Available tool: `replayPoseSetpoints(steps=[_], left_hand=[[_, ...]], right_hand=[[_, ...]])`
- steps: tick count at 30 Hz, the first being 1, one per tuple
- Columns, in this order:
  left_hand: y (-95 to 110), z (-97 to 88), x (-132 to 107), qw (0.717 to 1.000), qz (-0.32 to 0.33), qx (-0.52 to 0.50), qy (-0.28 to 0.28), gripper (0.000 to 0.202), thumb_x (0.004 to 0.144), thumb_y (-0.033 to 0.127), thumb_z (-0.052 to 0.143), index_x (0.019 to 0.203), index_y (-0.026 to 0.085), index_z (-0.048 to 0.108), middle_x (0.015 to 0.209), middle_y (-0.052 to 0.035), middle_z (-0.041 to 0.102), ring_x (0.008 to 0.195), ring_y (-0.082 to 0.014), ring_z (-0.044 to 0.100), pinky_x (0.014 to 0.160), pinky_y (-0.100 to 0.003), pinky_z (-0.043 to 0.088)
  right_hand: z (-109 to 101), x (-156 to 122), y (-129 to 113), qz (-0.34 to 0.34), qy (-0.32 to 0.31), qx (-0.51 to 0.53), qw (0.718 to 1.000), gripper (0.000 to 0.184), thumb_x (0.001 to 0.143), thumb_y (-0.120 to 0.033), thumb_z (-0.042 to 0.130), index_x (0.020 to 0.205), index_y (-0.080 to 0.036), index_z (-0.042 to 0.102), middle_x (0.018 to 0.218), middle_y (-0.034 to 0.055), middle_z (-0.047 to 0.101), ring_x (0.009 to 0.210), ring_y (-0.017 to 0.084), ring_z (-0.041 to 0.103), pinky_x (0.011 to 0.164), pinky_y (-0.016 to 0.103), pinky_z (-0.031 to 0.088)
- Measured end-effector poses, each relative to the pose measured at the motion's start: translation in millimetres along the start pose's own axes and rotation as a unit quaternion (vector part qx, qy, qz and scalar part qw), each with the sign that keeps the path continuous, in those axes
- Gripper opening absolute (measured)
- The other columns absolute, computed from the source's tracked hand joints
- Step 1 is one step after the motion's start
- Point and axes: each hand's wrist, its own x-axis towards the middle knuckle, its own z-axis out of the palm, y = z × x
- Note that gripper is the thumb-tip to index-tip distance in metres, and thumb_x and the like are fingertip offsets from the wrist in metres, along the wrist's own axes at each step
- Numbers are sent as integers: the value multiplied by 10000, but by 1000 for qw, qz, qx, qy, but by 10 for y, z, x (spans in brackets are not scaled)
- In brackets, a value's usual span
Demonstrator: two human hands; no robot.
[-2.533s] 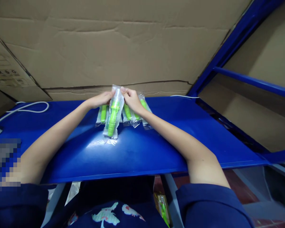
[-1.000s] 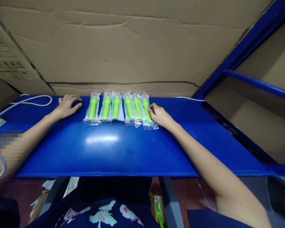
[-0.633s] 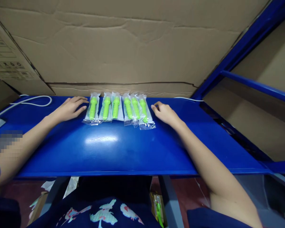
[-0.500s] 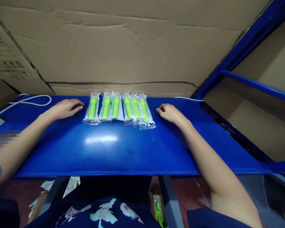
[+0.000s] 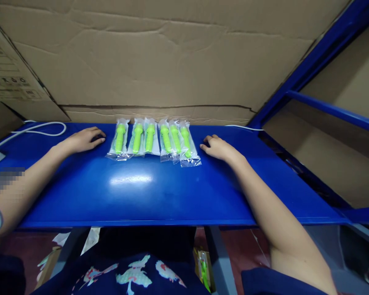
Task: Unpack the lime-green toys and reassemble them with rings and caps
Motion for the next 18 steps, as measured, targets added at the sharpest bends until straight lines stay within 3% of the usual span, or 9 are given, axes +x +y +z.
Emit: replayPoseSetpoints(steps=[3,6,9,12,14,18], left_hand=[[166,18,-25,998,-30,-30,36,646,958,562,248,1461,217,462,1377,-156,546,1274,-338,540,1086,-510,412],[357,32,-47,996,-5,-84,17,659,978,593,177,1562,307,279,1553,-141,382,1421,-345,402,1135,-584,329],[472,44,-47,993,38,-115,-10,658,972,617,177,1481,293,439,1572,-113,380,1476,-340,318,1163,-591,291],[486,49,-35,989,42,-138,35,639,943,648,265,1218,217,648,1465,-119,506,1407,-323,424,1172,-491,336],[466,47,-37,988,19,-144,58,579,879,661,426,1134,189,643,1378,-144,561,1303,-334,525,1117,-465,407],[435,36,-66,985,-32,-154,74,729,726,502,663,1334,171,436,1297,-180,589,1136,-344,620,968,-463,504]], right_hand=[[26,4,0,-2,5,-10,1000,423,967,-394,497,1250,-102,615,1201,203,631,1068,305,643,961,406,500],[48,3,2,-2,8,-19,1000,418,960,-401,504,1252,-122,615,1196,198,631,1046,307,653,936,415,516],[59,5,10,-4,8,-18,1000,427,959,-411,505,1257,-125,614,1210,203,628,1062,311,652,934,422,520],[49,3,-4,5,11,-8,1000,430,959,-427,502,1250,-133,622,1225,200,631,1101,318,640,948,441,515],[24,-12,-45,15,14,3,1000,413,960,-429,492,1221,-146,640,1223,192,638,1118,321,634,947,451,515],[-60,-103,-204,40,43,27,998,374,967,-408,454,1139,-159,675,1229,187,637,1106,344,635,917,486,525]])
